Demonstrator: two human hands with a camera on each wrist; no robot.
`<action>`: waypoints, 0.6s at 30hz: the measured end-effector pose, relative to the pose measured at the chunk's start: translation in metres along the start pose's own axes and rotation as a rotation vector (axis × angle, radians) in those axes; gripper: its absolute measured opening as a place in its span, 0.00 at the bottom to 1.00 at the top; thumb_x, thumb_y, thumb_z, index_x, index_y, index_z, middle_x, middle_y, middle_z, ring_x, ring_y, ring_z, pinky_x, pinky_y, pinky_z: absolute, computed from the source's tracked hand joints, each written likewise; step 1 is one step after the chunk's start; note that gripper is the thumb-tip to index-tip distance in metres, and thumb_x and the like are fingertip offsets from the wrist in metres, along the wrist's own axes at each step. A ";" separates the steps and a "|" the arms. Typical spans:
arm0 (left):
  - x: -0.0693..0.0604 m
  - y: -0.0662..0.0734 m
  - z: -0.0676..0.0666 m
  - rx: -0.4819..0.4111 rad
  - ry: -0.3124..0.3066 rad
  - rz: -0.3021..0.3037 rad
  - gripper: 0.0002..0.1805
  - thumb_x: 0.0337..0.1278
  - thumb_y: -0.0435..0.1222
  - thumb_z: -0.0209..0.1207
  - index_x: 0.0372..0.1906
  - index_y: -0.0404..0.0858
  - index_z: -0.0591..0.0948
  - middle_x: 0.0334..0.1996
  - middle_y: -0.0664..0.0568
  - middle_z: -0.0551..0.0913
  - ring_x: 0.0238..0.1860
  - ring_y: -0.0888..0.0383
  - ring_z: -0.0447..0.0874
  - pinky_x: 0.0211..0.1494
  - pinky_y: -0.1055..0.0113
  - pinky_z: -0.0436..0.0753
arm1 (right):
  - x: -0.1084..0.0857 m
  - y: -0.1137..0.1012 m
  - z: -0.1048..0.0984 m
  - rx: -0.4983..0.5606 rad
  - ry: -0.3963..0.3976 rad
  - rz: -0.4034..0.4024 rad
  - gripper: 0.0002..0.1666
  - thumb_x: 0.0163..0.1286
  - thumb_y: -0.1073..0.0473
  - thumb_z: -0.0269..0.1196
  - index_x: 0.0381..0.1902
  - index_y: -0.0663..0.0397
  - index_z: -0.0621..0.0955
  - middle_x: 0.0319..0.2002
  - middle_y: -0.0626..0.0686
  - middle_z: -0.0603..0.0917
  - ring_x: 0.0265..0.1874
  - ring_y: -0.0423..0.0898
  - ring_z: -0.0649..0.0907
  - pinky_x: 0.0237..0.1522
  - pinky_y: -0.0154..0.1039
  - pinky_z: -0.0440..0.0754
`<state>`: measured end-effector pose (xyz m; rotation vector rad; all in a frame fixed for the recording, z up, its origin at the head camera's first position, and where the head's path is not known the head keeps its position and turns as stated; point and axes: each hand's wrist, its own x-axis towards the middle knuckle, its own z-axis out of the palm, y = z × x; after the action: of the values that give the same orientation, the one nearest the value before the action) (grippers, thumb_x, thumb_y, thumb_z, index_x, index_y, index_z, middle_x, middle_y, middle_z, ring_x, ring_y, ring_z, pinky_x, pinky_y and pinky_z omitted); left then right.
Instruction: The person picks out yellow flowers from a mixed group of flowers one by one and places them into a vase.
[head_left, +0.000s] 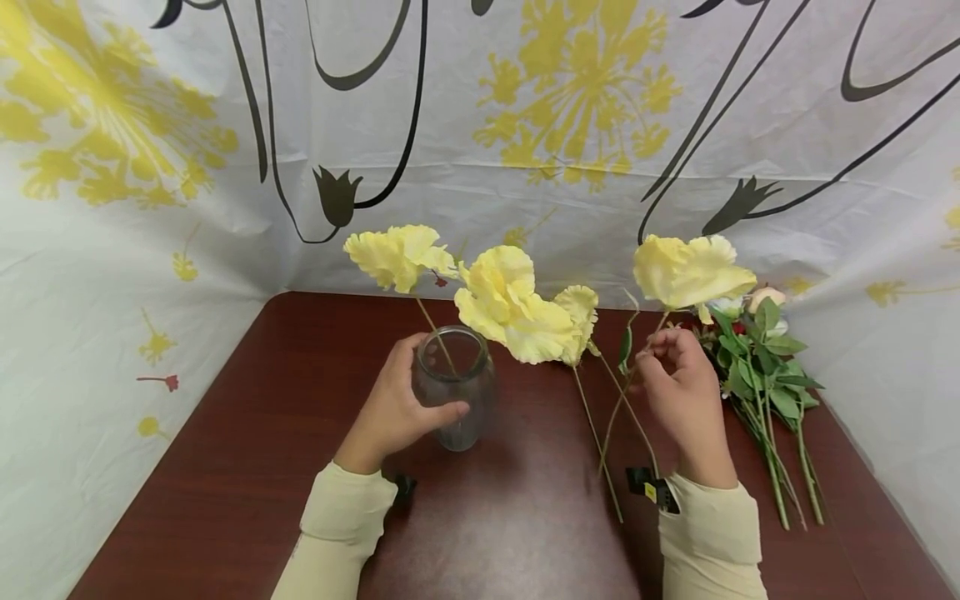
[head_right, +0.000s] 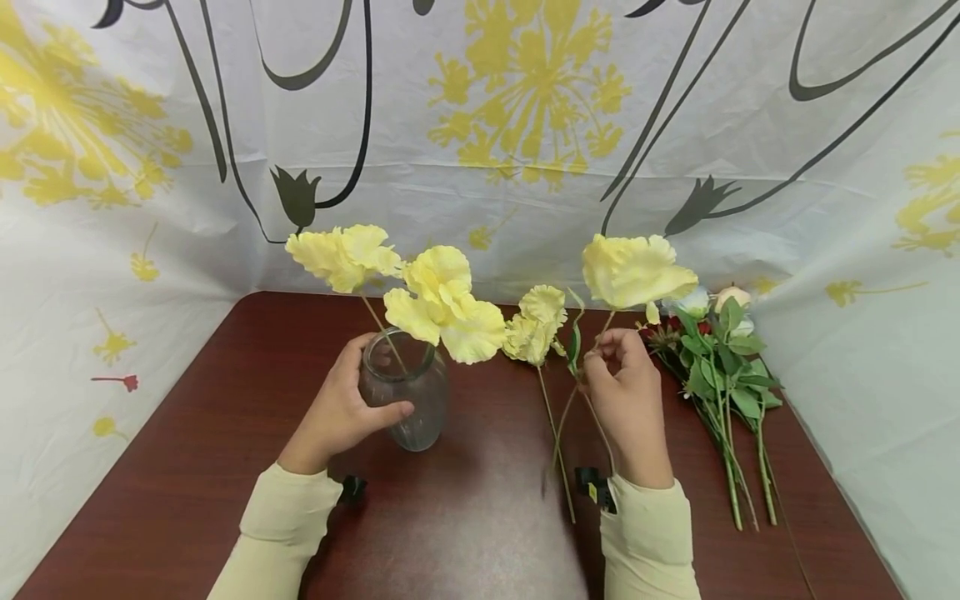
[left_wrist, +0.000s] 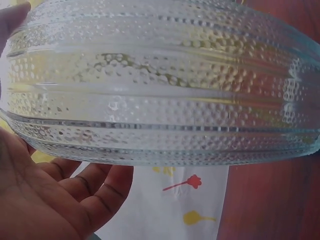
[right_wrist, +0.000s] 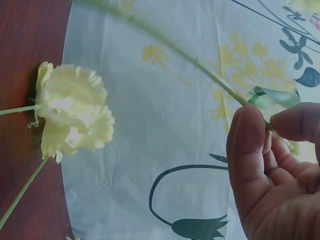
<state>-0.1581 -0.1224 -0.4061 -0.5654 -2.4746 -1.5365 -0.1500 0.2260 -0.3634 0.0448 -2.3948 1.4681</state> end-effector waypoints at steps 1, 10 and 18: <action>0.000 0.000 -0.001 -0.001 0.006 0.002 0.50 0.38 0.49 0.78 0.68 0.43 0.64 0.60 0.52 0.68 0.60 0.55 0.69 0.58 0.49 0.75 | 0.000 -0.001 0.000 0.009 0.003 -0.014 0.14 0.74 0.64 0.54 0.55 0.61 0.69 0.37 0.58 0.79 0.27 0.42 0.83 0.30 0.35 0.82; 0.000 -0.004 -0.010 0.018 0.044 -0.002 0.49 0.39 0.47 0.78 0.67 0.43 0.65 0.60 0.52 0.68 0.61 0.55 0.68 0.59 0.48 0.73 | -0.002 -0.005 0.004 0.116 0.061 -0.013 0.11 0.75 0.64 0.53 0.53 0.56 0.71 0.39 0.55 0.78 0.32 0.48 0.83 0.33 0.36 0.83; -0.002 -0.007 -0.017 0.019 0.050 -0.017 0.49 0.40 0.44 0.78 0.68 0.42 0.63 0.61 0.49 0.68 0.61 0.53 0.68 0.58 0.47 0.74 | -0.001 -0.010 0.007 0.271 0.144 -0.065 0.07 0.73 0.70 0.55 0.47 0.58 0.73 0.36 0.57 0.79 0.31 0.46 0.84 0.34 0.34 0.82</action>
<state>-0.1599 -0.1403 -0.4049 -0.4977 -2.4606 -1.5126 -0.1488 0.2148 -0.3586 0.0766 -2.0500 1.6943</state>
